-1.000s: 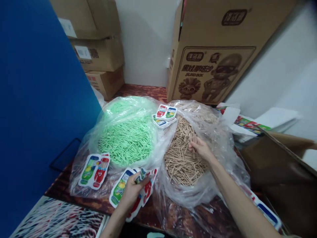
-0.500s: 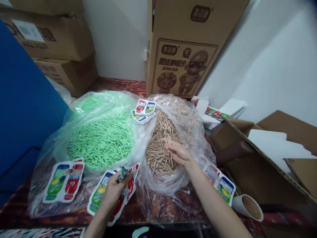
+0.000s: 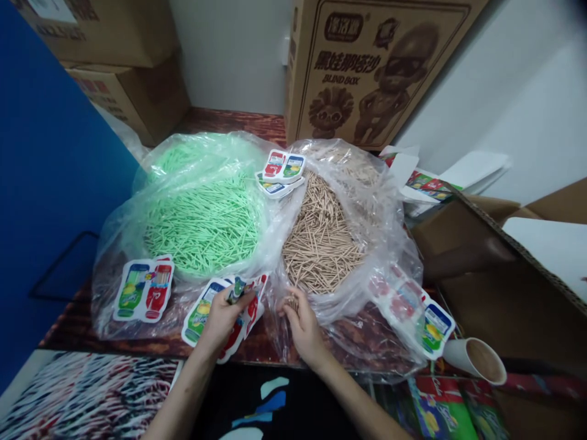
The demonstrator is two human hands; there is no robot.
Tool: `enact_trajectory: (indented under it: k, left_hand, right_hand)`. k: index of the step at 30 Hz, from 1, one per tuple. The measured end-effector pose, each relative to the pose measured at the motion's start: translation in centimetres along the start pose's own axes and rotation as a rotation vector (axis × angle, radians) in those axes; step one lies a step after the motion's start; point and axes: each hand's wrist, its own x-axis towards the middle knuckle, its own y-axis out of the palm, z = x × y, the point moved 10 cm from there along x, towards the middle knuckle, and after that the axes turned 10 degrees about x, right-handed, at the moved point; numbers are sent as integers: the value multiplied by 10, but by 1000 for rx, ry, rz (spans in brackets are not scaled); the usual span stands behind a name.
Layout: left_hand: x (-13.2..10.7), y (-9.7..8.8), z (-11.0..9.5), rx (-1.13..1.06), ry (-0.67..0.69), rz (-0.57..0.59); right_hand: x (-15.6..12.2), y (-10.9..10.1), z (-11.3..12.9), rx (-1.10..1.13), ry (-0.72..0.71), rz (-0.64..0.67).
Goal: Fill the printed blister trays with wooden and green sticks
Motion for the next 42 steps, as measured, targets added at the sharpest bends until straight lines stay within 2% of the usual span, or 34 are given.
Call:
enact_trajectory:
  k: [4,9,15,19,22,25,28,34,37,42]
  left_hand:
    - [-3,-4,10,-2,10,19]
    - [-6,-11,21,-9,32,-4]
    - [-9,-18,18,-13,74,-34]
    - [-10,-18,14,15,78,-48]
    - [-10,-17,13,25,89,-54]
    - [-8,-15,14,4,86,-41]
    - [-6,-15,13,-1,77,-44]
    - [-5,-15,8,-11,49,-61]
    - [-6,-17,7,-1,29,-77]
    - [-3,-16,9,-5,46,-55]
  right_hand:
    - [-2,1,3,98,17,25]
    - [-14,-1,-3,-52,28,45]
    - [-15,-2,-8,-85,16,34]
    - [-10,-5,5,-19,24,-12]
    - [-12,2,12,15,18,43]
    - [-19,11,6,-7,10,115]
    - [-21,11,-1,-15,29,100]
    - [-14,11,18,194,123,79]
    - [-13,14,19,92,76,128]
    - [-14,12,-2,-71,1,149]
